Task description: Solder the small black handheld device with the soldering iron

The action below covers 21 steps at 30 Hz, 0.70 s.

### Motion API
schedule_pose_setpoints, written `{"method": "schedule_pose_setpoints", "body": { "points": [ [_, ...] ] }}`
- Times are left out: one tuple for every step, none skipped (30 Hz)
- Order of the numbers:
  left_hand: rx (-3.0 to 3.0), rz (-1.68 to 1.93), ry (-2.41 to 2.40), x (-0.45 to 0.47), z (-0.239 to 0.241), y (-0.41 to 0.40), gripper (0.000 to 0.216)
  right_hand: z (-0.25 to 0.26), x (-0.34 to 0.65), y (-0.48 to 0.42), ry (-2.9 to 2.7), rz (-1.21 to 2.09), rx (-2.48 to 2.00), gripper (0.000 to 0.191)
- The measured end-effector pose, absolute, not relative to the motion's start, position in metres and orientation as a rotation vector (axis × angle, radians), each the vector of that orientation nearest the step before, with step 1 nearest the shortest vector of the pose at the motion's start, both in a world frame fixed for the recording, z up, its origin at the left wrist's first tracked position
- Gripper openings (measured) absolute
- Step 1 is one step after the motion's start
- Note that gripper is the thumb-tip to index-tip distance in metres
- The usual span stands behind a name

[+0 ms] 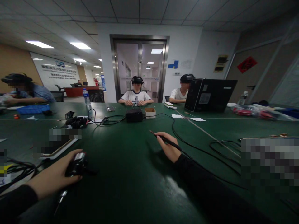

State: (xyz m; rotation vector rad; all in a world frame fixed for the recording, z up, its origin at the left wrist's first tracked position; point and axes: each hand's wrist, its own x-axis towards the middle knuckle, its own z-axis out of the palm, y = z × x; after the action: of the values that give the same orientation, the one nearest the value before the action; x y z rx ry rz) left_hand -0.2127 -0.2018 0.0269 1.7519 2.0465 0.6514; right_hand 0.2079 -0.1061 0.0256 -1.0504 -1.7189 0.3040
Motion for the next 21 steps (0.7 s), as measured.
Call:
{"method": "schedule_pose_setpoints", "body": {
  "points": [
    [1.822,0.645,2.013,-0.195,0.03,-0.19,0.082,0.026,0.208,-0.106,-1.72,0.297,-1.041,0.02],
    [1.883,0.627,1.961,-0.177,0.032,-0.178,0.084,0.026,0.208,-0.106,-1.72,0.29,-1.034,0.02],
    [1.935,0.6,1.912,-0.16,0.034,-0.165,0.084,0.026,0.208,-0.106,-1.718,0.286,-1.03,0.02],
    [1.976,0.574,1.885,-0.144,0.034,-0.152,0.083,0.026,0.208,-0.106,-1.719,0.286,-1.028,0.02],
    [2.015,0.552,1.862,-0.128,0.034,-0.139,0.082,0.026,0.208,-0.106,-1.72,0.289,-1.027,0.02],
    [2.057,0.521,1.822,-0.113,0.034,-0.127,0.082,0.026,0.208,-0.106,-1.72,0.293,-1.025,0.02],
    [2.085,0.485,1.782,-0.099,0.034,-0.115,0.081,0.026,0.208,-0.107,-1.719,0.297,-1.023,0.02],
    [2.105,0.476,1.769,-0.084,0.033,-0.106,0.081,0.026,0.208,-0.107,-1.719,0.302,-1.022,0.02],
    [2.119,0.468,1.768,-0.07,0.033,-0.098,0.081,0.026,0.209,-0.107,-1.714,0.305,-1.024,0.02],
    [2.129,0.465,1.764,-0.056,0.033,-0.091,0.082,0.026,0.209,-0.107,-1.707,0.309,-1.026,0.021],
    [2.134,0.461,1.757,-0.043,0.033,-0.086,0.082,0.026,0.209,-0.107,-1.699,0.314,-1.028,0.021],
    [2.135,0.46,1.749,-0.031,0.034,-0.081,0.083,0.025,0.21,-0.107,-1.689,0.321,-1.029,0.021],
    [2.134,0.462,1.738,-0.02,0.034,-0.078,0.083,0.025,0.21,-0.107,-1.678,0.328,-1.029,0.021],
    [2.13,0.468,1.73,-0.011,0.034,-0.075,0.083,0.024,0.211,-0.106,-1.669,0.336,-1.027,0.021],
    [2.126,0.479,1.728,-0.002,0.035,-0.073,0.083,0.023,0.211,-0.106,-1.661,0.344,-1.025,0.022],
    [2.124,0.493,1.729,0.004,0.034,-0.071,0.083,0.022,0.211,-0.105,-1.655,0.355,-1.024,0.022],
    [2.121,0.514,1.731,0.009,0.033,-0.069,0.082,0.021,0.212,-0.104,-1.649,0.367,-1.023,0.022],
    [2.116,0.537,1.732,0.013,0.032,-0.068,0.081,0.019,0.212,-0.103,-1.644,0.383,-1.024,0.023],
    [2.103,0.564,1.734,0.015,0.03,-0.068,0.082,0.018,0.212,-0.103,-1.64,0.399,-1.024,0.024],
    [2.077,0.594,1.732,0.016,0.028,-0.068,0.084,0.017,0.212,-0.103,-1.635,0.415,-1.026,0.025],
    [2.035,0.621,1.72,0.016,0.025,-0.068,0.09,0.017,0.212,-0.103,-1.632,0.428,-1.026,0.026]
  ]
}}
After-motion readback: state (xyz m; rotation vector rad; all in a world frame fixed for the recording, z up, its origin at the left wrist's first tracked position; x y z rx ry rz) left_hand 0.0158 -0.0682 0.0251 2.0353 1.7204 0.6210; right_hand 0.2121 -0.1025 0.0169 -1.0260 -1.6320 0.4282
